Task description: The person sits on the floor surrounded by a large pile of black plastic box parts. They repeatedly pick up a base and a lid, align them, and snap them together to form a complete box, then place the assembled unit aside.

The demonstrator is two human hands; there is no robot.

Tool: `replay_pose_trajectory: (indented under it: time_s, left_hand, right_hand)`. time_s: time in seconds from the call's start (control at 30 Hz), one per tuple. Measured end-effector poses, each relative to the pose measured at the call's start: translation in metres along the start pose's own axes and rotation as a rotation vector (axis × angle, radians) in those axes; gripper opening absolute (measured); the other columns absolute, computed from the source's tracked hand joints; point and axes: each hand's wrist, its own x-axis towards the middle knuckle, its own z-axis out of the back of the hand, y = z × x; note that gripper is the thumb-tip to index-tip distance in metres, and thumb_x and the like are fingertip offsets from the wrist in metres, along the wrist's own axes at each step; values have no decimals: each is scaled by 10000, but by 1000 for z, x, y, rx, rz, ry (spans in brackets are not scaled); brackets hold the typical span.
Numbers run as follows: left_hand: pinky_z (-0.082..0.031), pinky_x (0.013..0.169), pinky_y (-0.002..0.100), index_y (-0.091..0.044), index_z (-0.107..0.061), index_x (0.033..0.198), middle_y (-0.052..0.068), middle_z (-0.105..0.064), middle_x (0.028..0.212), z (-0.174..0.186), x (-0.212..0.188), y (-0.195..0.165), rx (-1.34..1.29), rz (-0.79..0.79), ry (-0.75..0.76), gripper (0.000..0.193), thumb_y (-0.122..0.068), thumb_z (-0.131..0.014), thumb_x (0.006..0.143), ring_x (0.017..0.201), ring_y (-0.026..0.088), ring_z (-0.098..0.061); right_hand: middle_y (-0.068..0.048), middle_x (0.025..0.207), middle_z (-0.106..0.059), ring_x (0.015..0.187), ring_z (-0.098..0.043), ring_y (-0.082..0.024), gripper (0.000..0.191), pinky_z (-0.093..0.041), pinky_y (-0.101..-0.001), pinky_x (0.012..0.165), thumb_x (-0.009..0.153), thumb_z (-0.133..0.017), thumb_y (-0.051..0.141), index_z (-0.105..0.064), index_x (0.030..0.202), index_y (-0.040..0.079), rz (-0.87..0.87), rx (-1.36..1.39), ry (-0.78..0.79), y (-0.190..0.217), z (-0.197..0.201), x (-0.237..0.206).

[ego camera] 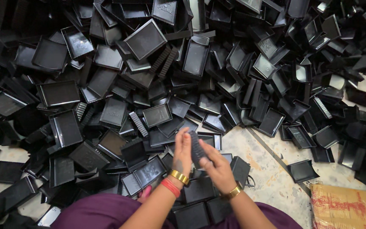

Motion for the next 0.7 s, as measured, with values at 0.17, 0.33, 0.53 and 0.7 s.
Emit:
replay_pose_trajectory:
  time_s: [0.17, 0.33, 0.53, 0.7]
  left_hand:
    - [-556, 776, 307, -147, -557, 1309, 40, -574, 1111, 6, 10, 11, -11, 125, -67, 559, -590, -428, 993, 961, 161, -583]
    - [-502, 826, 297, -85, -670, 1124, 59, -662, 1029, 22, 19, 5, 564, -386, -101, 574, -610, -440, 1085, 944, 122, -622]
    - [-442, 626, 367, -61, -772, 985, 86, -661, 755, 13, 15, 2, 470, 89, -89, 551, -578, -587, 946, 685, 157, -531]
    - [-504, 721, 261, -63, -727, 905, -46, -714, 780, 8, 5, 2, 182, -82, 18, 601, -596, -465, 999, 749, 61, -630]
  right_hand:
    - [-130, 1247, -691, 994, -689, -248, 704, -545, -350, 887, 795, -747, 238, -529, 1446, 84, -215, -434, -9, 9, -7, 1]
    - [-106, 1049, -737, 890, -677, -166, 450, -572, -315, 774, 875, -746, 185, -644, 1269, -7, -359, 142, 53, -21, 23, 3]
    - [-128, 926, -752, 766, -685, -193, 394, -541, -337, 656, 1016, -675, 282, -668, 1191, -71, -512, 726, 129, -62, 58, -5]
    - [-39, 1048, -744, 931, -668, -119, 414, -536, -295, 848, 936, -696, 281, -673, 1215, -24, -468, 462, 172, -69, 51, -4]
